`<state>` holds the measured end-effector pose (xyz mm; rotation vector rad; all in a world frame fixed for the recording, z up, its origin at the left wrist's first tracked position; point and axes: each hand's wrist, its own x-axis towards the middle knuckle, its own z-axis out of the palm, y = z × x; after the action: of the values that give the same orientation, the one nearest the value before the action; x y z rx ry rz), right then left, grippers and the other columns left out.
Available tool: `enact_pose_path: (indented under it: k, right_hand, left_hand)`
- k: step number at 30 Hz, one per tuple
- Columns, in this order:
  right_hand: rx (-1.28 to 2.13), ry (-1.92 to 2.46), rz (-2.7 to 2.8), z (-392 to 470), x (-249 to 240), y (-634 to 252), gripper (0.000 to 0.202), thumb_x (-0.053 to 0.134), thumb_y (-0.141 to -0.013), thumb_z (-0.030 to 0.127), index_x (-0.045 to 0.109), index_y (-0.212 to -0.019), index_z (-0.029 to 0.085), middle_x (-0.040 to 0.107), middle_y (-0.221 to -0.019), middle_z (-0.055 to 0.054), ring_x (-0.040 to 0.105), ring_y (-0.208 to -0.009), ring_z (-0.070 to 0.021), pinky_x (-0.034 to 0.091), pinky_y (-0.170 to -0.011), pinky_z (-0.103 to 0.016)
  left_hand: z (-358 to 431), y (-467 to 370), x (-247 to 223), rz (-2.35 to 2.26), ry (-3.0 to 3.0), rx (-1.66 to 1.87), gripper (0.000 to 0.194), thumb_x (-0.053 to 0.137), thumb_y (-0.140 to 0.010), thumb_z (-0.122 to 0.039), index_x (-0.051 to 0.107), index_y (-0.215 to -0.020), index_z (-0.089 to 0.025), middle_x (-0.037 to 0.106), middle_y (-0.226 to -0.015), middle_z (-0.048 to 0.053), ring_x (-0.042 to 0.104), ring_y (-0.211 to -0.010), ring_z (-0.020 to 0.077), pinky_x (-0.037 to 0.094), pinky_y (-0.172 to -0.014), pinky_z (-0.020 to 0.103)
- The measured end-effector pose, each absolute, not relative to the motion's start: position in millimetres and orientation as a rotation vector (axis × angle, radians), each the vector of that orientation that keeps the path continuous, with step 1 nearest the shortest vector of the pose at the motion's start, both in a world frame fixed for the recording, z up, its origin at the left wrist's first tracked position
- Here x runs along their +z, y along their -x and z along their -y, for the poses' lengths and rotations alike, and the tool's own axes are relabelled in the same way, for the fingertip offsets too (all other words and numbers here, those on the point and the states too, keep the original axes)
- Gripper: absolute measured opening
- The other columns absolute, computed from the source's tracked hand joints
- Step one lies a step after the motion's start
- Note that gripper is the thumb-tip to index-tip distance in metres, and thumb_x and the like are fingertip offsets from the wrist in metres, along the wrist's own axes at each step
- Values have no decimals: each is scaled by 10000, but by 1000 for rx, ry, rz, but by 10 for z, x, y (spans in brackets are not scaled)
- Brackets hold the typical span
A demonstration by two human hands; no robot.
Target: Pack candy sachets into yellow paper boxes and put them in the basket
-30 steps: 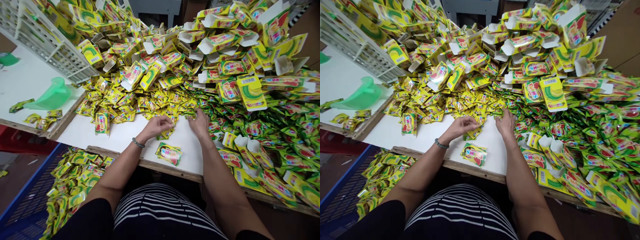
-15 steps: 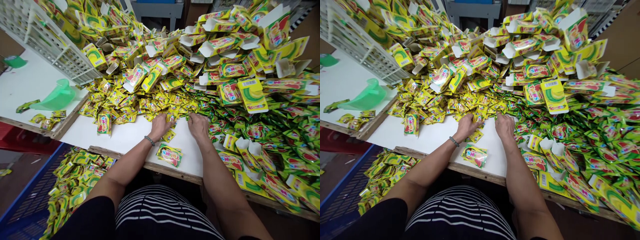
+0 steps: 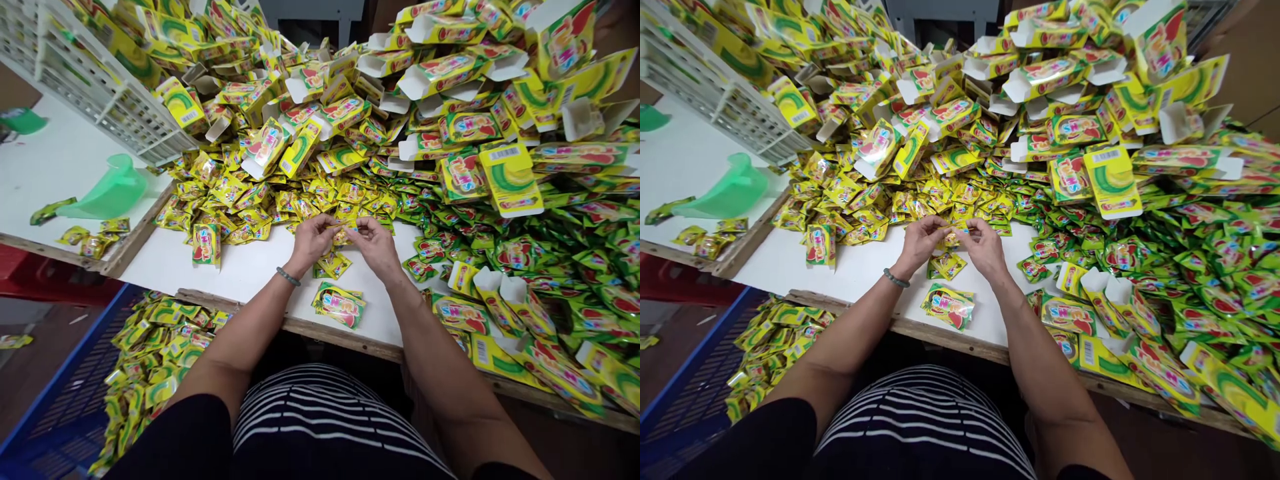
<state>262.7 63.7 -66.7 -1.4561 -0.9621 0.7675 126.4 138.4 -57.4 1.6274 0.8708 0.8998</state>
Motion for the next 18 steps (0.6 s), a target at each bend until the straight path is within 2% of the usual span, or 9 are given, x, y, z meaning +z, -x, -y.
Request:
enact_pose_path:
  k: [4, 7, 10, 12, 14, 16, 18]
  right_hand:
    - [1000, 1384, 864, -624, -659, -2569, 368, 731, -665, 497, 622, -854, 201, 682, -790, -8, 635, -717, -172, 555, -630, -305]
    - [976, 1410, 750, -635, -678, -2551, 380, 740, -642, 489, 603, -853, 205, 682, -783, -7, 642, -696, -169, 570, -616, -305]
    - [903, 1447, 668, -659, -686, -2592, 386, 720, -648, 505, 567, -848, 213, 679, -792, -7, 643, -681, -161, 572, -599, -293]
    - [805, 1488, 663, -656, -667, -2640, 390, 711, -654, 513, 560, -851, 214, 678, -824, -13, 638, -692, -157, 565, -593, -281]
    - [752, 1514, 709, -622, -631, -2671, 407, 711, -656, 522, 572, -876, 208, 680, -859, -22, 634, -695, -156, 552, -578, -275]
    - [849, 1497, 851, -558, -594, -2656, 405, 690, -687, 529, 591, -908, 204, 686, -865, -26, 641, -689, -162, 528, -553, -273]
    - [968, 1509, 1127, -487, -572, -2595, 334, 654, -740, 501, 619, -894, 207, 689, -813, -15, 648, -688, -173, 507, -566, -276]
  left_hand:
    - [-1351, -1270, -519, -828, -1292, 808, 252, 766, -660, -324, 632, -762, -137, 610, -652, -14, 524, -573, 81, 417, -579, 219]
    - [-1310, -1274, -472, -812, -1184, 724, 348, 790, -640, -317, 623, -887, -137, 604, -684, -23, 539, -593, 71, 440, -619, 221]
    - [-1325, -1272, -473, -802, -1256, 707, 463, 809, -601, -238, 597, -1001, -142, 630, -765, -10, 573, -662, 86, 465, -672, 231]
    - [-1372, -1240, -484, -871, -1389, 762, 434, 778, -632, -216, 591, -1017, -145, 644, -788, 2, 586, -690, 98, 468, -687, 234]
    - [-1430, -1172, -481, -1029, -1573, 807, 299, 726, -696, -242, 609, -955, -149, 650, -768, 8, 588, -690, 111, 455, -675, 235]
    - [-1479, -1079, -453, -1241, -1775, 757, 172, 684, -742, -291, 631, -836, -156, 652, -733, 15, 584, -679, 129, 428, -653, 244]
    - [-1506, -989, -408, -1406, -1962, 574, 164, 663, -757, -327, 643, -732, -165, 655, -702, 25, 584, -675, 155, 400, -637, 260]
